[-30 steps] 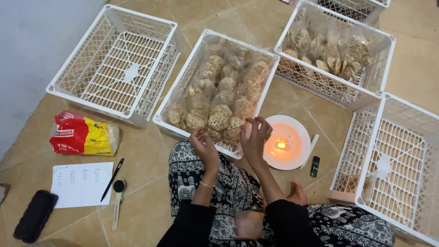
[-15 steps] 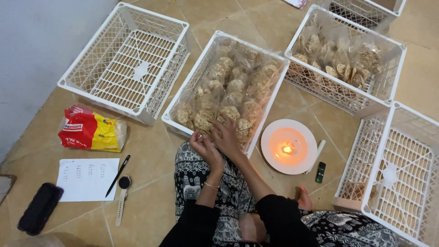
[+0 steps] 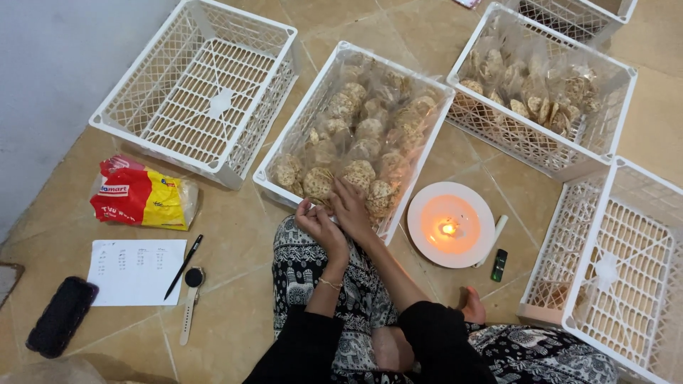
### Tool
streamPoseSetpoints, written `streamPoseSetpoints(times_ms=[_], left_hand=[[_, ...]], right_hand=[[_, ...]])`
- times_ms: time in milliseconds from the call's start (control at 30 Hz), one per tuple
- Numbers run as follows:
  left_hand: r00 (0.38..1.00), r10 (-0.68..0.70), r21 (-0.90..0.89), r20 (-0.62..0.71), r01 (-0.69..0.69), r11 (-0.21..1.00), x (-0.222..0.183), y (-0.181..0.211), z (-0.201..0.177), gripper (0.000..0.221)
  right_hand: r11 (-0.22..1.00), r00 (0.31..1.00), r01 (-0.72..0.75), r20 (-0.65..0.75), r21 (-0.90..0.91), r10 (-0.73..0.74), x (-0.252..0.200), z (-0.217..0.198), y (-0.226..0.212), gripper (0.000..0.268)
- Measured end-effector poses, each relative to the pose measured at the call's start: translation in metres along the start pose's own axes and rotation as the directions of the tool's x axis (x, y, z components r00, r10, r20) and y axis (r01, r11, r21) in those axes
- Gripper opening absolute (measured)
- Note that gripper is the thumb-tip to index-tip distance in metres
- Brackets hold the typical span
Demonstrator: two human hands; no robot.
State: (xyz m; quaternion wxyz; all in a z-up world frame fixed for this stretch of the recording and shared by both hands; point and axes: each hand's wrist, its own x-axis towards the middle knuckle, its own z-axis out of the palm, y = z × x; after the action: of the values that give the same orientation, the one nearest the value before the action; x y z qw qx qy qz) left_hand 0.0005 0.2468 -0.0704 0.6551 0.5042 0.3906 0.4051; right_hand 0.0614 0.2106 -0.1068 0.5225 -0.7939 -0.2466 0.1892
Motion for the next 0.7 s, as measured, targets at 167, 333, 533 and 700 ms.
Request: streamPoseSetpoints(times_ms=[167,333,533,700], left_hand=[[0.999,0.042,-0.030,-0.012,-0.042,0.999,0.000,-0.008,-0.001,0.028],[0.998,0.067,-0.033,-0.003,-0.067,0.997,-0.001,-0.012,-0.001,0.029],[0.991,0.094,-0.021,0.094,-0.093,0.995,-0.007,-0.010,0.000,0.031],[0.912,0.279,-0.023,0.301,-0.285,0.958,-0.012,-0.023,-0.003,0.048]], right_hand=[[0.976,0.999,0.019,-0.039,0.218,-0.011,-0.023,-0.017,-0.019,0.048],[0.899,0.997,0.034,-0.073,0.437,-0.003,-0.043,-0.028,-0.046,0.045],[0.814,0.975,0.142,-0.223,0.562,-0.016,-0.055,-0.043,-0.054,0.043],[0.612,0.945,0.267,-0.328,0.745,-0.013,-0.072,-0.068,-0.049,0.046]])
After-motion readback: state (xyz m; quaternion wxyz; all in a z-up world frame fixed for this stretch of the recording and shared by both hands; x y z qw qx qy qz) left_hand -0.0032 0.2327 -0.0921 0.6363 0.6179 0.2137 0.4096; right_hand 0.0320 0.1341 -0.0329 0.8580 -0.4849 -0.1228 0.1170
